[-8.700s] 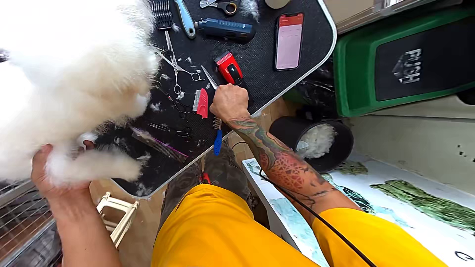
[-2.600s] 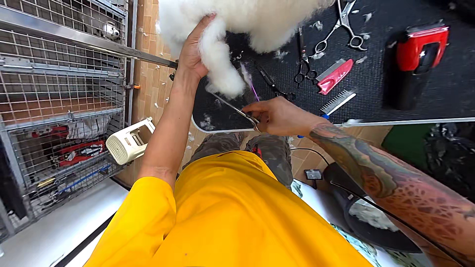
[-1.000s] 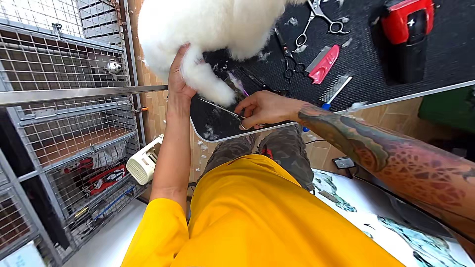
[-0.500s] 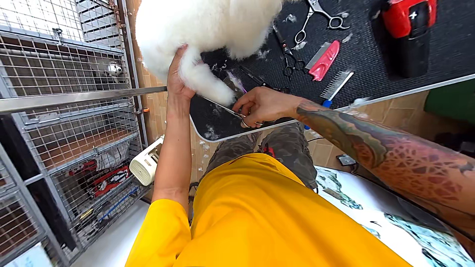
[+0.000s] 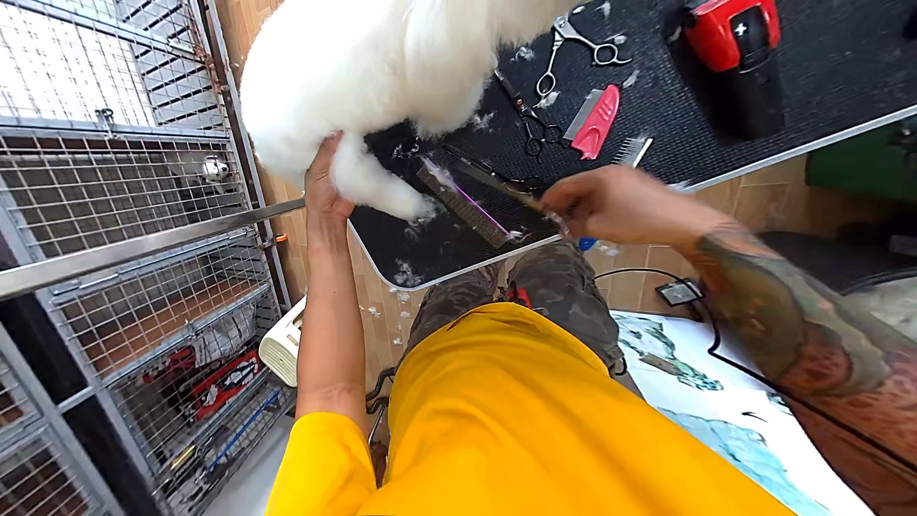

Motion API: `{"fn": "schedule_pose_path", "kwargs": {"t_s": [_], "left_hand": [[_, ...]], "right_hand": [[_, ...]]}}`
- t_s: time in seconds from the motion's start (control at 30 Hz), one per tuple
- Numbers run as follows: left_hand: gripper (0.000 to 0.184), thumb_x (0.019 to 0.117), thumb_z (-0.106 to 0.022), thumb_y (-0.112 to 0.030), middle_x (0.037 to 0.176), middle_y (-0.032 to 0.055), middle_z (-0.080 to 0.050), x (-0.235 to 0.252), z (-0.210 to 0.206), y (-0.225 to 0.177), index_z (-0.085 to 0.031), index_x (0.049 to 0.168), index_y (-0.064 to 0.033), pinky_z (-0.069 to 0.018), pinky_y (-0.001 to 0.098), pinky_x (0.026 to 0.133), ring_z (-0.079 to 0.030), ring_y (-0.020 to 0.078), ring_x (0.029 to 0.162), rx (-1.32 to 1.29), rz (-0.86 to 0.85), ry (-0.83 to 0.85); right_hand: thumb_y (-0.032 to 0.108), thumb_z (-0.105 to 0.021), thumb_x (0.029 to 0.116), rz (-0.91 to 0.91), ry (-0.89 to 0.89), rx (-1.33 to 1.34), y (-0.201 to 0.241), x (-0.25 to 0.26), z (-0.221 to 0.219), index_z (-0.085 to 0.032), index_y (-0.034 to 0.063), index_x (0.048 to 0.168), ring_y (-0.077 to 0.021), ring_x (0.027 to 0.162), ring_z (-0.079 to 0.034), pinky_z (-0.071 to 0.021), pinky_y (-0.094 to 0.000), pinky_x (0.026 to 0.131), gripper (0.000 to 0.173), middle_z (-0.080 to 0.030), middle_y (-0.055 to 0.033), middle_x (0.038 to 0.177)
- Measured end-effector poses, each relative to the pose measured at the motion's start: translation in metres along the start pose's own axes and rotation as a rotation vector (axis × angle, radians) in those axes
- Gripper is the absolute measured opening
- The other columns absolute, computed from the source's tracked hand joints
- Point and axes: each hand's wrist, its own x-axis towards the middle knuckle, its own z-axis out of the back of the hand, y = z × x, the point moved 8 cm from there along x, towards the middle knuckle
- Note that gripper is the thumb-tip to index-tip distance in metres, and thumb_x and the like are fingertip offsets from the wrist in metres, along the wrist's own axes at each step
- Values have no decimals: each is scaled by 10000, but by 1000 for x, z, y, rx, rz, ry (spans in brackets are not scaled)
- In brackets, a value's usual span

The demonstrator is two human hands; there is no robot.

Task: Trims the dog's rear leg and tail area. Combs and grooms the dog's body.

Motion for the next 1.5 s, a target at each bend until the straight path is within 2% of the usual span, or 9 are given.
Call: {"fn": "schedule_pose_path", "kwargs": {"t_s": [0.13,0.37,0.57,0.67,0.8,0.97,1.13,1.27,1.5], "left_hand": [[168,994,-591,-159,1038,100,-724,7,12,-1,-619,1141,-84,-585,455,908,-703,224,994,71,-13,-15],[318,877,-743,-127,1081,111,-724,18,34,2,-632,1166,-57,-576,476,932,-697,242,1026,197,-38,45],[405,786,-828,-151,1081,96,-728,11,53,2,-641,1140,-86,-579,473,926,-701,233,1021,127,-90,79],[487,735,-886,-315,1076,73,-735,9,58,-2,-666,1131,-137,-581,472,917,-704,222,1013,74,-127,123],[728,658,-906,-526,1155,65,-718,8,57,-7,-629,1234,-178,-571,476,944,-687,224,1070,59,-125,132],[942,592,-834,-735,1234,68,-686,12,62,-10,-570,1320,-198,-544,522,981,-652,253,1146,96,-132,125],[938,695,-676,-839,1378,34,-614,2,52,-22,-512,1418,-265,-473,557,1066,-564,250,1295,143,-156,200],[1007,600,-707,-873,1304,71,-651,8,49,-29,-542,1360,-234,-510,574,1009,-610,283,1221,109,-141,213],[1114,574,-605,-962,1326,110,-631,12,54,-35,-506,1397,-217,-488,630,1008,-599,322,1225,45,-106,183]], "right_hand": [[102,-718,871,-277,-375,-178,-27,-24,65,-717,23,1146,-562,1012,-616,-464,-792,772,286,-645,-312,1101],[58,-632,894,-543,-545,-291,-18,-8,101,-584,-195,1144,-691,1063,-542,-436,-821,771,358,-502,-486,1213],[143,-508,1020,-305,-531,-293,16,7,60,-592,-158,1172,-653,1047,-578,-474,-781,742,348,-544,-443,1200],[296,-659,975,-173,-366,-255,36,21,-31,-686,-50,1074,-547,846,-652,-514,-714,623,361,-625,-333,1100],[142,-746,908,-186,-309,-244,32,40,-110,-576,-89,1269,-536,862,-657,-550,-653,611,461,-592,-342,1135],[174,-652,916,-280,-223,-172,21,46,-130,-688,-49,1037,-451,845,-678,-543,-618,645,257,-643,-273,1068],[64,-587,953,-51,-295,-247,48,62,-111,-641,-48,1094,-436,764,-677,-563,-582,621,188,-623,-274,1075],[33,-630,926,-188,-234,-209,65,97,-93,-611,-129,1135,-528,909,-664,-553,-659,701,265,-606,-357,1123],[-62,-563,932,86,251,-435,80,30,-198,-700,-69,970,-480,910,-669,-538,-649,734,143,-678,-276,1002]]}}
